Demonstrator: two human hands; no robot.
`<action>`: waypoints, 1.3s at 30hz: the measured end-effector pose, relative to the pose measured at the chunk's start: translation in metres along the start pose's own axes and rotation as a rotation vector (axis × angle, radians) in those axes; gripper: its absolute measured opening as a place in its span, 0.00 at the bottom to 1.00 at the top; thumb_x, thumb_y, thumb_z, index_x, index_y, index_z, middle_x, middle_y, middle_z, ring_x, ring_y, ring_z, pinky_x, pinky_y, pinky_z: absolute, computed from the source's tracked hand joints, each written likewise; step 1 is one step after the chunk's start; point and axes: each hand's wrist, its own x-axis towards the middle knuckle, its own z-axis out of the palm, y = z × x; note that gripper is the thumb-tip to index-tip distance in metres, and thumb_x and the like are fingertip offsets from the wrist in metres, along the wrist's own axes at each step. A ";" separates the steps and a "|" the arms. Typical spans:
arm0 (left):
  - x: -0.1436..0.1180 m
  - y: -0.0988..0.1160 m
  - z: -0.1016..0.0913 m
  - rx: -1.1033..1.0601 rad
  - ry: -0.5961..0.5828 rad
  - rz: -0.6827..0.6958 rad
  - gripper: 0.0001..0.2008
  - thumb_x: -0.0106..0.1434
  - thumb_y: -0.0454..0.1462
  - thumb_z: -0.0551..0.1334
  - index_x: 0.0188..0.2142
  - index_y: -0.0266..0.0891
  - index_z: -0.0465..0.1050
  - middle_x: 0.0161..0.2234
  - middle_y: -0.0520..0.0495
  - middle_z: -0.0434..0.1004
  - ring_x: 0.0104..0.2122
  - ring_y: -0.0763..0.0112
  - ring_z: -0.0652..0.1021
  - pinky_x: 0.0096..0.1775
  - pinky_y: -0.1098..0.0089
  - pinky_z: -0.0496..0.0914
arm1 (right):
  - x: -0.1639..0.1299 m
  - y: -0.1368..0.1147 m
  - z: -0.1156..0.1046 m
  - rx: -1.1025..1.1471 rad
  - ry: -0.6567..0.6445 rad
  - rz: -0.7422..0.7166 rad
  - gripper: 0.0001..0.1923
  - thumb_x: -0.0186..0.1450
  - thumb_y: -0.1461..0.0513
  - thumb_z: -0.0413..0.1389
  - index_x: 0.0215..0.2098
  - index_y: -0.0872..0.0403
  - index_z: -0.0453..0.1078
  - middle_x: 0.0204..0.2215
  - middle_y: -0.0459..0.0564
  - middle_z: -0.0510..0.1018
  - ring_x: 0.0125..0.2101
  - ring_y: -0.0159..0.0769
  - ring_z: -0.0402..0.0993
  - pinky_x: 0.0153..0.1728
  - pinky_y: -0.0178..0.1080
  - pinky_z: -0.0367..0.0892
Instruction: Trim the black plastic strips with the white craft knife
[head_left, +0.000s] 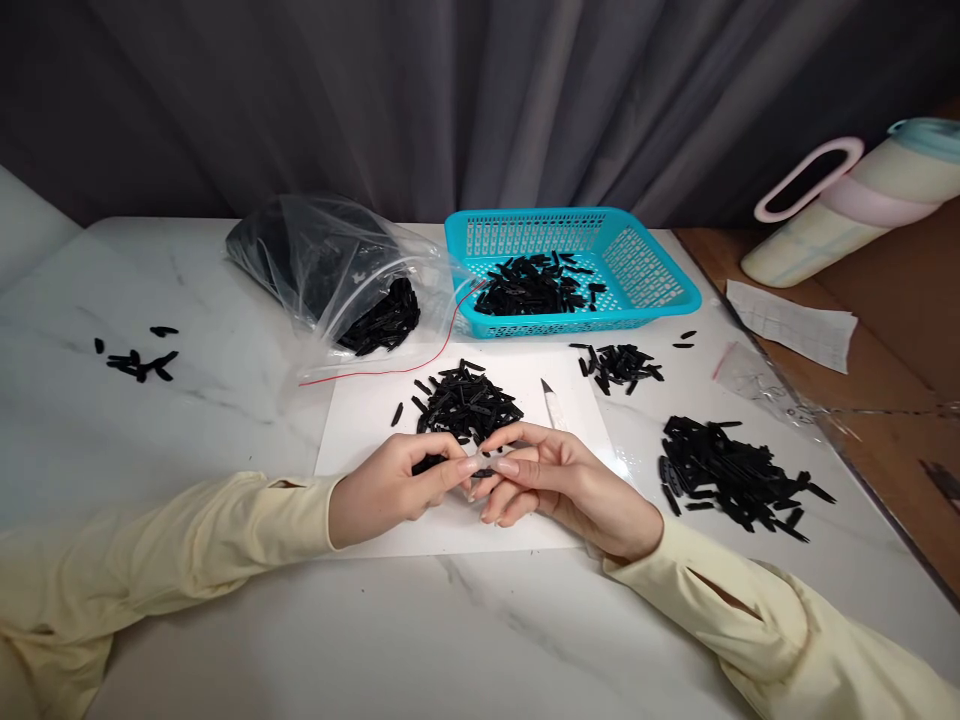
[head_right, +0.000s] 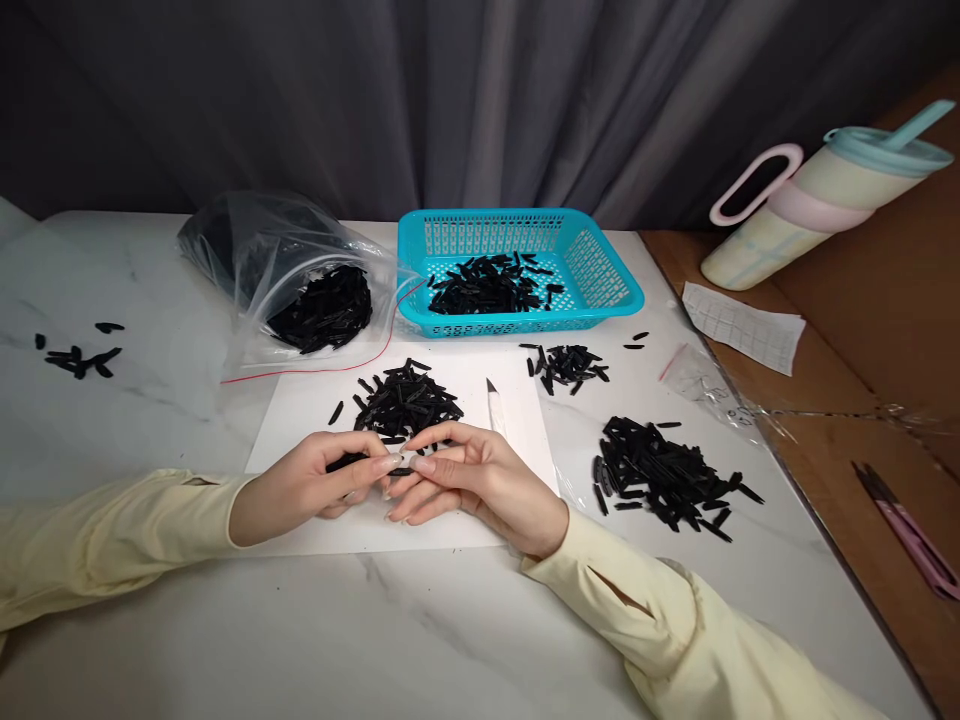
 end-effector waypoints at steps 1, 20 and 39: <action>0.000 0.000 0.000 -0.002 0.001 0.003 0.14 0.62 0.44 0.55 0.27 0.36 0.65 0.16 0.60 0.53 0.15 0.84 0.53 0.17 0.79 0.49 | 0.000 0.000 0.000 0.003 -0.003 0.000 0.11 0.60 0.63 0.59 0.39 0.58 0.67 0.30 0.53 0.80 0.28 0.36 0.79 0.29 0.32 0.74; -0.002 -0.002 0.000 -0.042 0.013 -0.006 0.17 0.62 0.46 0.55 0.25 0.36 0.63 0.16 0.59 0.53 0.15 0.84 0.54 0.17 0.79 0.49 | -0.001 0.001 0.000 -0.029 -0.064 -0.010 0.08 0.63 0.64 0.56 0.40 0.58 0.65 0.31 0.53 0.79 0.30 0.35 0.79 0.31 0.34 0.73; -0.002 0.001 0.001 0.126 0.070 0.070 0.13 0.61 0.43 0.56 0.25 0.36 0.66 0.16 0.58 0.55 0.16 0.83 0.56 0.17 0.77 0.53 | 0.001 0.000 0.002 -0.044 -0.061 0.006 0.09 0.63 0.61 0.57 0.39 0.58 0.66 0.29 0.52 0.79 0.28 0.34 0.78 0.30 0.34 0.72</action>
